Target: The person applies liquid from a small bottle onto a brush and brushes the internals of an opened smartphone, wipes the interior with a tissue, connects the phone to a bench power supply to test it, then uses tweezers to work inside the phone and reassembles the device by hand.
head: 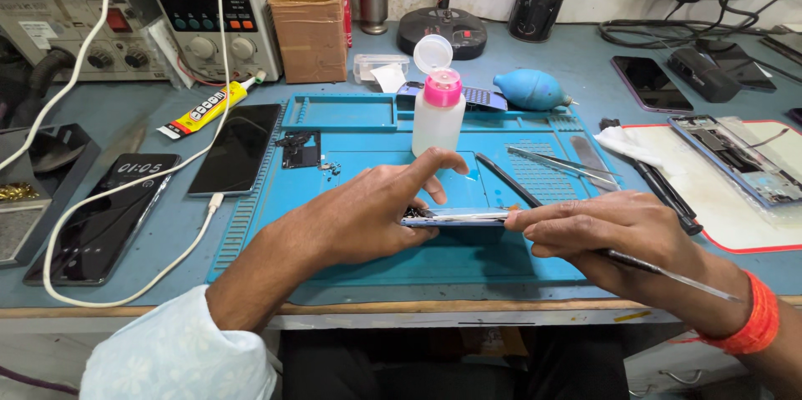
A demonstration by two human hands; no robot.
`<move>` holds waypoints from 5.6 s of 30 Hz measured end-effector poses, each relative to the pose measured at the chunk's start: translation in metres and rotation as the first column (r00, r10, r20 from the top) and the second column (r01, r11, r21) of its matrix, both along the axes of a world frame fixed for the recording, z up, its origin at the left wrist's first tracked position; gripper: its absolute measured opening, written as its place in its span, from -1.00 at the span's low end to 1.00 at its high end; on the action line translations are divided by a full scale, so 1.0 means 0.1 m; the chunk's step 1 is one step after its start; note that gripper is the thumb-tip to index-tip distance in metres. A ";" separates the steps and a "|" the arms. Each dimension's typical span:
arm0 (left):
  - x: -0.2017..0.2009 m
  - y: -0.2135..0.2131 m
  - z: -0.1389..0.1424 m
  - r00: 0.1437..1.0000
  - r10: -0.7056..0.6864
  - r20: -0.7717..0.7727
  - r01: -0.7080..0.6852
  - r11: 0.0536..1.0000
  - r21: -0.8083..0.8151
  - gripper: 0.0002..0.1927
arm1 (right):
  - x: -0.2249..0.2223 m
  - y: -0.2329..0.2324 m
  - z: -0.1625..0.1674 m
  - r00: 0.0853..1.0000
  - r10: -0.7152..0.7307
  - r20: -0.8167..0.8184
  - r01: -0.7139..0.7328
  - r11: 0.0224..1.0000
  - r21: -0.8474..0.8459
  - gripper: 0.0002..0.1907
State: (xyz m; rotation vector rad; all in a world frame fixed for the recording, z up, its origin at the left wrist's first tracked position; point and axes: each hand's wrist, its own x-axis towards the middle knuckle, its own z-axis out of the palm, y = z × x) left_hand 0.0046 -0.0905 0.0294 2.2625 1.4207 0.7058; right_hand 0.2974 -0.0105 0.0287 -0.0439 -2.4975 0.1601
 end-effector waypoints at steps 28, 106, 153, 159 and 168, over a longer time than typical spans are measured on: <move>-0.04 0.02 -0.02 0.999 -0.022 0.035 0.022 1.000 -0.004 -0.22 | -0.02 0.12 0.01 0.999 0.027 0.030 -0.025 0.998 -0.051 -0.77; 0.11 0.22 0.23 0.986 -0.114 -0.120 0.080 0.963 -0.256 -0.51 | -0.24 -0.10 -0.28 0.980 0.142 -0.142 -0.136 0.989 0.050 -0.73; 0.20 0.08 0.10 0.974 -0.081 -0.210 0.076 0.997 -0.033 -0.59 | -0.31 -0.18 -0.42 0.959 0.072 -0.273 -0.099 0.991 -0.085 -0.80; 0.16 0.12 0.04 0.979 -0.051 -0.196 0.044 0.998 -0.042 -0.56 | -0.30 -0.20 -0.47 0.953 0.070 -0.295 -0.094 0.993 -0.068 -0.82; 0.09 0.14 0.01 0.989 -0.048 -0.143 0.055 0.997 0.046 -0.60 | -0.20 -0.20 -0.50 0.958 0.160 -0.237 -0.185 0.979 -0.086 -0.78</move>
